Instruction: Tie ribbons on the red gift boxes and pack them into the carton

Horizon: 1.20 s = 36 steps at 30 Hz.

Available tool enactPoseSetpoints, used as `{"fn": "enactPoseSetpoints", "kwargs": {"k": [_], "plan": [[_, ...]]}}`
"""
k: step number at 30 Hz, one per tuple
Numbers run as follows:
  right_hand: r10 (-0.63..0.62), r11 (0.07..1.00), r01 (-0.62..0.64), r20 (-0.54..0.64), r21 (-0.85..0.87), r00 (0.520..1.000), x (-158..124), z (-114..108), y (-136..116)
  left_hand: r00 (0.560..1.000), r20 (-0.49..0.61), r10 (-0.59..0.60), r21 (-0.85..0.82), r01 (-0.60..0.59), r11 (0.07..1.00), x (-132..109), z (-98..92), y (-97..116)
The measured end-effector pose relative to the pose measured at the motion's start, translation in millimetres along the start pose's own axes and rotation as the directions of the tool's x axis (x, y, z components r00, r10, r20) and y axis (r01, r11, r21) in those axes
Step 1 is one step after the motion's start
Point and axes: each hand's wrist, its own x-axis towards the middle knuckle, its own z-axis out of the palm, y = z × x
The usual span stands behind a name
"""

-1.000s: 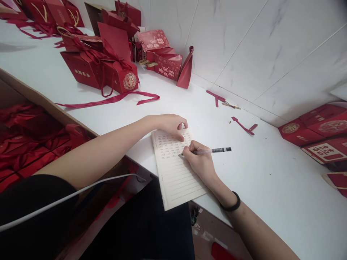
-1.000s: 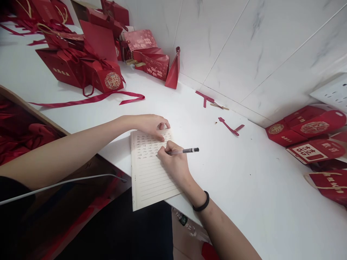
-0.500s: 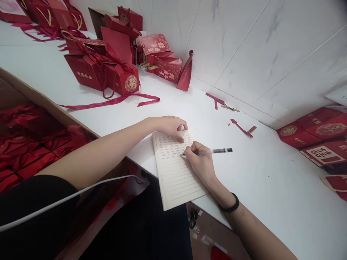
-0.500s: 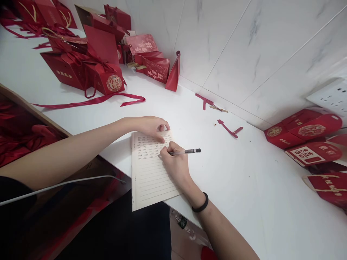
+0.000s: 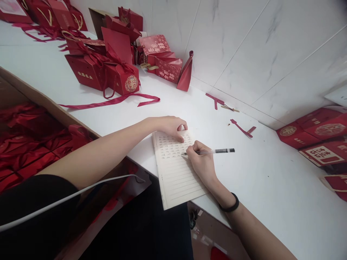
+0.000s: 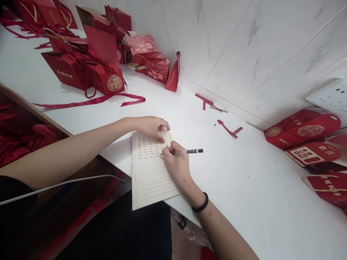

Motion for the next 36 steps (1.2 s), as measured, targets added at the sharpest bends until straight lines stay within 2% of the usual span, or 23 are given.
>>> {"fn": "enactPoseSetpoints", "kwargs": {"k": [5, 13, 15, 17, 21, 23, 26, 28, 30, 32, 33, 35, 36], "plan": [[0.008, 1.000, -0.007, 0.031, -0.026, 0.999, 0.7, 0.3, 1.6, 1.000, 0.008, -0.027, -0.015, 0.027, 1.000, -0.2, -0.1, 1.0], [0.024, 1.000, -0.024, 0.041, 0.007, 0.999, -0.1, 0.1, 0.2, 1.000, -0.002, 0.000, -0.012, 0.000, 1.000, -2.7, -1.1, 2.4], [0.042, 0.998, -0.042, 0.000, 0.055, 0.999, 0.5, -0.7, 1.5, 1.000, -0.003, -0.003, -0.015, 0.003, 1.000, -3.1, -1.4, 2.8], [0.089, 0.979, -0.083, -0.025, 0.185, 0.996, 2.0, -2.8, 4.8, 1.000, -0.002, -0.009, -0.023, 0.009, 1.000, -2.4, -1.2, 2.5], [0.240, 0.857, -0.203, -0.017, 0.474, 0.971, 9.1, -12.5, 14.7, 1.000, -0.019, -0.014, -0.011, 0.014, 1.000, 0.8, 1.1, 0.0], [0.268, 0.842, -0.199, -0.068, 0.501, 0.961, 14.6, -19.0, 19.6, 0.999, -0.036, -0.005, -0.002, 0.005, 1.000, 0.6, 2.1, -1.1], [0.281, 0.867, -0.192, -0.133, 0.460, 0.951, 23.6, -27.1, 26.4, 0.999, -0.044, 0.002, -0.054, -0.004, 0.999, -4.3, 2.6, -1.7], [0.299, 0.867, -0.217, -0.120, 0.449, 0.947, 28.6, -29.8, 30.4, 0.998, -0.057, 0.010, -0.142, -0.019, 0.990, -9.1, 3.2, -2.7], [0.314, 0.865, -0.247, -0.088, 0.437, 0.945, 31.9, -30.4, 34.1, 0.992, -0.123, -0.040, -0.192, 0.016, 0.981, -12.6, 3.4, -5.7], [0.328, 0.868, -0.275, -0.061, 0.413, 0.943, 33.8, -30.0, 37.9, 0.955, -0.252, -0.154, -0.215, 0.100, 0.972, -14.3, 1.5, -11.5], [0.335, 0.869, -0.287, -0.050, 0.404, 0.941, 34.5, -29.7, 39.8, 0.918, -0.332, -0.217, -0.214, 0.151, 0.965, -14.9, -0.9, -15.4], [0.340, 0.861, -0.297, -0.033, 0.413, 0.940, 35.6, -29.1, 43.0, 0.803, -0.500, -0.325, -0.189, 0.265, 0.946, -17.1, -9.0, -24.7], [0.339, 0.855, -0.296, -0.026, 0.427, 0.940, 36.1, -28.9, 44.1, 0.726, -0.579, -0.370, -0.188, 0.323, 0.927, -19.2, -14.2, -30.1]]}}
